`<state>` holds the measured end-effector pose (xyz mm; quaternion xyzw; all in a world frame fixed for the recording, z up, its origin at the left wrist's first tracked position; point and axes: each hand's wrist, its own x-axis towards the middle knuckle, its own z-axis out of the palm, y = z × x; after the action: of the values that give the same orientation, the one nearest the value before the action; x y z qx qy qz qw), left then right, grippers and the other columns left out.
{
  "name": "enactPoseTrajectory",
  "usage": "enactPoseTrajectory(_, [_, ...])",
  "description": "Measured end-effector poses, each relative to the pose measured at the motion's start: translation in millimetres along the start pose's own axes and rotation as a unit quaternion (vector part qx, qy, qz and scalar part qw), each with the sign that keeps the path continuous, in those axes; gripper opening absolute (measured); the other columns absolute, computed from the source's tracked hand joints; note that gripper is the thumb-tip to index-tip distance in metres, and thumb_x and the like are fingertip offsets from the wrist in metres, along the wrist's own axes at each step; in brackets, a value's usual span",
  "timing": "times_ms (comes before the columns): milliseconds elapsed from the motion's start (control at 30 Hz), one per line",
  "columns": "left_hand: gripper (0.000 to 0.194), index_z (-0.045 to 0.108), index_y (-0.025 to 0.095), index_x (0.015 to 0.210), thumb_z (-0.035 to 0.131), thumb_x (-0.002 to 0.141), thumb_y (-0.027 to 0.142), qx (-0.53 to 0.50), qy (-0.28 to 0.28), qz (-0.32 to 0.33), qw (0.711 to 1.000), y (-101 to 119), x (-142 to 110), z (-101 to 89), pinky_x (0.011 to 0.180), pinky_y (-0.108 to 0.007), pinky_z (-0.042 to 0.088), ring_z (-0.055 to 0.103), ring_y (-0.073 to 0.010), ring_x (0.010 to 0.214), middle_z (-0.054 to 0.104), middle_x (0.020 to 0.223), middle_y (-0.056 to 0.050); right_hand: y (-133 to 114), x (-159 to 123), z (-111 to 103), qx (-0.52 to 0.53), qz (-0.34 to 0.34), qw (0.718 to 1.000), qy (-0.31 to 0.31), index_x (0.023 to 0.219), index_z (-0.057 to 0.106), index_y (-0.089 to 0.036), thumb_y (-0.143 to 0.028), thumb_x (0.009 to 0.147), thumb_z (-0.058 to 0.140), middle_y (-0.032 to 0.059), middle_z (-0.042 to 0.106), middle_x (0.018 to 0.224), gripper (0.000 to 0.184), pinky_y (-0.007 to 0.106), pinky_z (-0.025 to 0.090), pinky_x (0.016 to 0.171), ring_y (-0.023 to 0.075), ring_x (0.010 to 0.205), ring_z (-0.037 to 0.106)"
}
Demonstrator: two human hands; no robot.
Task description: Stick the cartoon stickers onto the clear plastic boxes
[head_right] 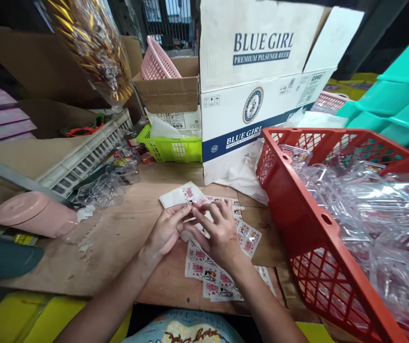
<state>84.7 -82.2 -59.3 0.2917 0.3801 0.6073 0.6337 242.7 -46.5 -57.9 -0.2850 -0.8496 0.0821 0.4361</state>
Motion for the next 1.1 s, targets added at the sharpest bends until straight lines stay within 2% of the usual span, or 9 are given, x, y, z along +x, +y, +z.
enactPoseTrajectory(100, [0.020,0.076,0.016,0.088,0.070,0.083,0.034,0.087,0.012,0.047,0.995,-3,-6,-7.3,0.088,-0.032,0.052,0.068,-0.0195,0.089,0.075,0.093,-0.007,6,4,-9,0.147,0.113,0.982,-0.030,0.129,0.060,-0.026,-0.040,0.085,0.070,0.0107,0.061,0.119,0.047,0.046,0.046,0.093,0.0261,0.109,0.057])
enactPoseTrajectory(200, [0.022,0.078,0.015,0.087,0.070,0.083,0.036,0.215,-0.030,0.070,0.974,0,-16,-9.6,0.084,-0.031,0.052,0.068,-0.0220,0.088,0.075,0.092,-0.009,14,20,-14,0.223,0.172,0.958,-0.054,0.107,0.071,-0.024,-0.039,0.085,0.070,0.0084,0.065,0.104,0.026,0.042,0.049,0.089,0.0245,0.100,0.062])
enactPoseTrajectory(300, [0.027,0.078,0.015,0.088,0.069,0.083,0.040,0.209,-0.027,0.075,0.975,10,-17,-10.1,0.089,-0.035,0.051,0.068,-0.0249,0.092,0.075,0.094,-0.011,12,34,-7,0.266,0.220,0.937,0.047,0.102,0.072,-0.025,-0.037,0.081,0.074,0.0051,0.064,0.095,0.024,0.038,0.050,0.087,0.0212,0.093,0.062])
enactPoseTrajectory(467, [0.034,0.074,0.020,0.109,0.056,0.092,0.044,0.080,0.003,0.154,0.985,16,-14,-10.9,0.111,-0.043,0.039,0.055,-0.0275,0.125,0.063,0.131,-0.011,-12,29,27,0.443,0.378,0.810,0.073,0.101,0.074,-0.021,-0.044,0.072,0.081,0.0087,0.070,0.100,0.037,0.037,0.054,0.083,0.0221,0.092,0.065])
enactPoseTrajectory(600, [0.041,0.065,0.027,0.127,0.056,0.092,0.046,0.295,0.001,0.253,0.921,1,-22,-14.2,0.115,-0.048,0.034,0.036,-0.0306,0.142,0.035,0.156,-0.009,-24,15,49,0.546,0.448,0.702,0.091,0.086,0.077,-0.018,-0.045,0.068,0.082,0.0089,0.073,0.091,0.032,0.036,0.055,0.078,0.0228,0.087,0.067])
enactPoseTrajectory(767, [0.073,0.038,0.024,0.149,0.061,0.085,0.052,0.646,-0.036,0.368,0.668,46,5,-61.9,0.118,-0.055,0.025,0.028,-0.0343,0.145,0.035,0.155,-0.014,-10,14,31,0.398,0.357,0.837,0.119,0.084,0.076,-0.018,-0.037,0.072,0.081,0.0063,0.070,0.087,0.023,0.029,0.051,0.075,0.0198,0.084,0.063])
enactPoseTrajectory(867, [0.074,0.021,0.015,0.154,0.049,0.092,0.045,0.809,0.115,0.141,0.559,113,52,-106.1,0.120,-0.049,0.018,0.017,-0.0300,0.149,0.033,0.155,-0.018,-11,19,19,0.303,0.278,0.900,0.143,0.088,0.075,-0.019,-0.037,0.080,0.073,0.0066,0.068,0.090,0.019,0.028,0.051,0.075,0.0209,0.088,0.062])
enactPoseTrajectory(1000, [0.102,0.043,0.003,0.137,0.087,0.050,0.035,0.835,0.139,0.019,0.532,176,106,-148.3,0.111,-0.068,0.013,0.027,-0.0535,0.139,0.044,0.140,-0.034,-26,13,29,0.251,0.172,0.951,0.063,0.118,0.069,-0.025,-0.035,0.089,0.062,0.0098,0.069,0.108,0.032,0.035,0.053,0.088,0.0261,0.104,0.064])
enactPoseTrajectory(1100, [0.098,0.053,0.010,0.123,0.091,0.035,0.031,0.841,0.123,-0.002,0.527,182,118,-162.1,0.111,-0.068,0.012,0.036,-0.0522,0.134,0.050,0.136,-0.028,-18,3,52,0.243,0.132,0.960,0.039,0.142,0.049,-0.031,-0.037,0.092,0.058,0.0068,0.070,0.096,0.051,0.034,0.055,0.083,0.0226,0.087,0.069])
